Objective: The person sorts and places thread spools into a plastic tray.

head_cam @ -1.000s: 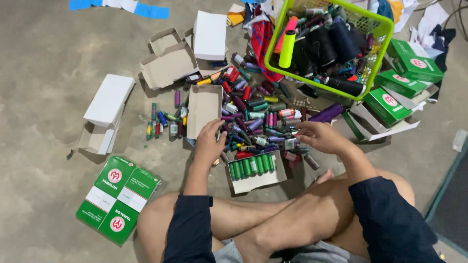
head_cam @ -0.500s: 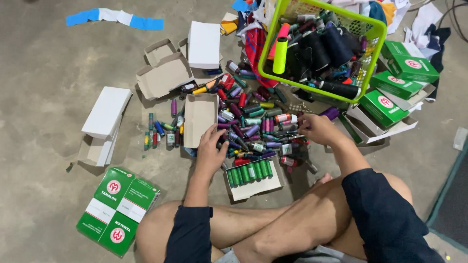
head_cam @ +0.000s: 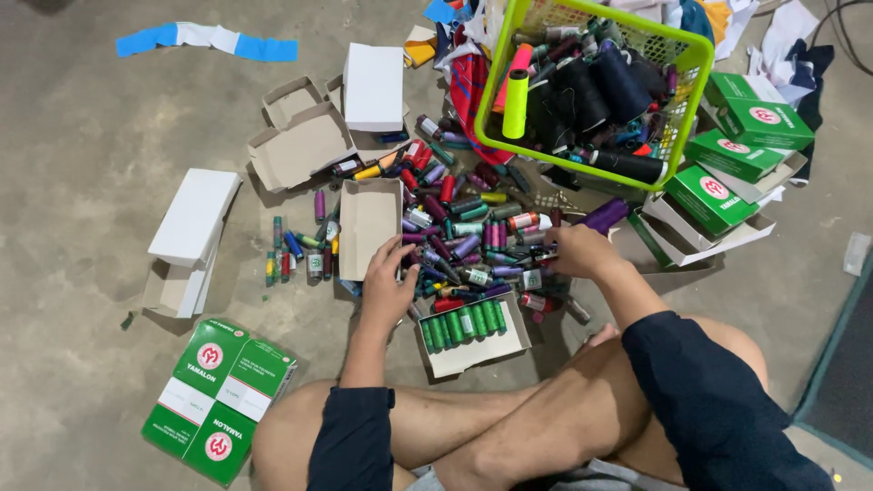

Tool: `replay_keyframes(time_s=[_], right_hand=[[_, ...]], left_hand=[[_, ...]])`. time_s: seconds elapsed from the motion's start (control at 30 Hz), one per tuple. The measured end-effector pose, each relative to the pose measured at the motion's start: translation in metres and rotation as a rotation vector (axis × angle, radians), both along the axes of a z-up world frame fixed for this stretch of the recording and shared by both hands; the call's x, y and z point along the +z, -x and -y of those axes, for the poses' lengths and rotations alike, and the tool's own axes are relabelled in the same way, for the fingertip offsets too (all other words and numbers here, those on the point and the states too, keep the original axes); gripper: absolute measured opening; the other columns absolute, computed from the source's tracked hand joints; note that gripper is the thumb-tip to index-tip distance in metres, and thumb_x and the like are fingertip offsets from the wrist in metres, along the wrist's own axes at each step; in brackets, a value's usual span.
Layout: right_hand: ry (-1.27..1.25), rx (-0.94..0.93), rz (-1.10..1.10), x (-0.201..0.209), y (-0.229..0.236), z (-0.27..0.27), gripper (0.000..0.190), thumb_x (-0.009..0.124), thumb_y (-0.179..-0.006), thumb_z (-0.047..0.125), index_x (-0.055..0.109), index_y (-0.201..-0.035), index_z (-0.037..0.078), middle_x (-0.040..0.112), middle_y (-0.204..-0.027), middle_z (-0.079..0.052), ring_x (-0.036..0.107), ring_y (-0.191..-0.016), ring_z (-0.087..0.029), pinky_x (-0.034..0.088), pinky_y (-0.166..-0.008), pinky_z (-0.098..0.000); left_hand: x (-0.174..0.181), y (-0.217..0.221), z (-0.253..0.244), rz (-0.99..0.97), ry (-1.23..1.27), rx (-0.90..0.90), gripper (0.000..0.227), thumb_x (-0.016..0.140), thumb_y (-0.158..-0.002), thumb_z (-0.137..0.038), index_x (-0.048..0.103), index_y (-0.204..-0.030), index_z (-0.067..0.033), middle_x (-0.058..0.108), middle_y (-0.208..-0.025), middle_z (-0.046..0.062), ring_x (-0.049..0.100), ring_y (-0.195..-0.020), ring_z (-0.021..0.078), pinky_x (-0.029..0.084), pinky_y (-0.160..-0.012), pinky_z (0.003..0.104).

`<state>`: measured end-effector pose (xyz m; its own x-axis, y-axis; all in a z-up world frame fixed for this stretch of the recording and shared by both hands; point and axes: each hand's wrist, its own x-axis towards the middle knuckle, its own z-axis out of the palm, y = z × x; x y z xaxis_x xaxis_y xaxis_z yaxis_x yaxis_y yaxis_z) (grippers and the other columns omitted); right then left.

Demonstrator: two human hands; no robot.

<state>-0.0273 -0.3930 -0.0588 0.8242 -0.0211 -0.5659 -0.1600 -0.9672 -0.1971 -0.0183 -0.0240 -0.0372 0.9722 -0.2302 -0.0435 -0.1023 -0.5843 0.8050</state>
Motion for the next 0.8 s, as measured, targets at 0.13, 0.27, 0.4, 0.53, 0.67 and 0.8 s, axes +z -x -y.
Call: replay_keyframes(time_s=[0.13, 0.27, 0.4, 0.53, 0.67, 0.8], right_hand=[[0.021, 0.014, 0.018, -0.013, -0.001, -0.008, 0.049, 0.086, -0.074, 0.027, 0.072, -0.119, 0.014, 0.077, -0.108, -0.017, 0.075, -0.1, -0.04, 0.061, -0.084, -0.0514], [0.072, 0.032, 0.045, -0.001, -0.001, -0.021, 0.041, 0.083, -0.081, 0.031, 0.071, -0.113, 0.008, 0.076, -0.106, -0.021, 0.075, -0.099, -0.042, 0.061, -0.081, -0.053], [0.01, 0.044, 0.047, 0.001, -0.001, -0.018, 0.022, 0.077, -0.087, 0.025, 0.076, -0.101, 0.008, 0.076, -0.094, -0.019, 0.077, -0.088, -0.039, 0.062, -0.074, -0.0479], [-0.056, 0.035, 0.02, 0.032, -0.003, -0.021, 0.019, 0.071, -0.092, 0.02, 0.077, -0.103, 0.005, 0.077, -0.097, -0.021, 0.076, -0.089, -0.041, 0.062, -0.077, -0.0493], [-0.124, 0.031, 0.052, 0.043, 0.001, -0.014, 0.024, 0.058, -0.099, 0.014, 0.073, -0.115, 0.004, 0.077, -0.104, -0.02, 0.076, -0.094, -0.039, 0.06, -0.079, -0.0499], [-0.125, 0.019, 0.046, 0.046, 0.002, -0.005, 0.024, 0.06, -0.098, 0.014, 0.072, -0.116, 0.003, 0.076, -0.103, -0.02, 0.076, -0.094, -0.038, 0.06, -0.08, -0.0488]], left_hand=[[-0.003, -0.001, -0.002, 0.023, -0.004, 0.0, 0.036, 0.069, -0.094, -0.015, 0.07, -0.129, -0.0114, 0.057, -0.143, 0.017, 0.054, -0.134, 0.0396, 0.046, -0.109, 0.053], [-0.011, -0.001, -0.003, 0.035, -0.008, 0.009, 0.036, 0.07, -0.092, -0.017, 0.07, -0.128, -0.0134, 0.058, -0.143, 0.015, 0.054, -0.134, 0.0387, 0.047, -0.109, 0.052], [-0.004, -0.001, -0.002, 0.014, -0.012, 0.004, 0.036, 0.069, -0.093, -0.016, 0.07, -0.128, -0.0126, 0.058, -0.142, 0.016, 0.054, -0.133, 0.0408, 0.046, -0.109, 0.054], [-0.001, -0.002, -0.001, 0.012, -0.027, 0.012, 0.036, 0.07, -0.092, -0.015, 0.071, -0.128, -0.0127, 0.058, -0.142, 0.016, 0.054, -0.133, 0.0405, 0.047, -0.109, 0.054], [0.005, 0.0, 0.0, -0.019, -0.019, 0.019, 0.034, 0.068, -0.095, -0.015, 0.07, -0.128, -0.0123, 0.059, -0.142, 0.015, 0.055, -0.133, 0.04, 0.047, -0.109, 0.054], [0.024, 0.001, 0.005, -0.072, 0.001, 0.016, 0.034, 0.065, -0.097, -0.011, 0.068, -0.13, -0.008, 0.056, -0.143, 0.018, 0.053, -0.134, 0.0433, 0.049, -0.106, 0.055]])
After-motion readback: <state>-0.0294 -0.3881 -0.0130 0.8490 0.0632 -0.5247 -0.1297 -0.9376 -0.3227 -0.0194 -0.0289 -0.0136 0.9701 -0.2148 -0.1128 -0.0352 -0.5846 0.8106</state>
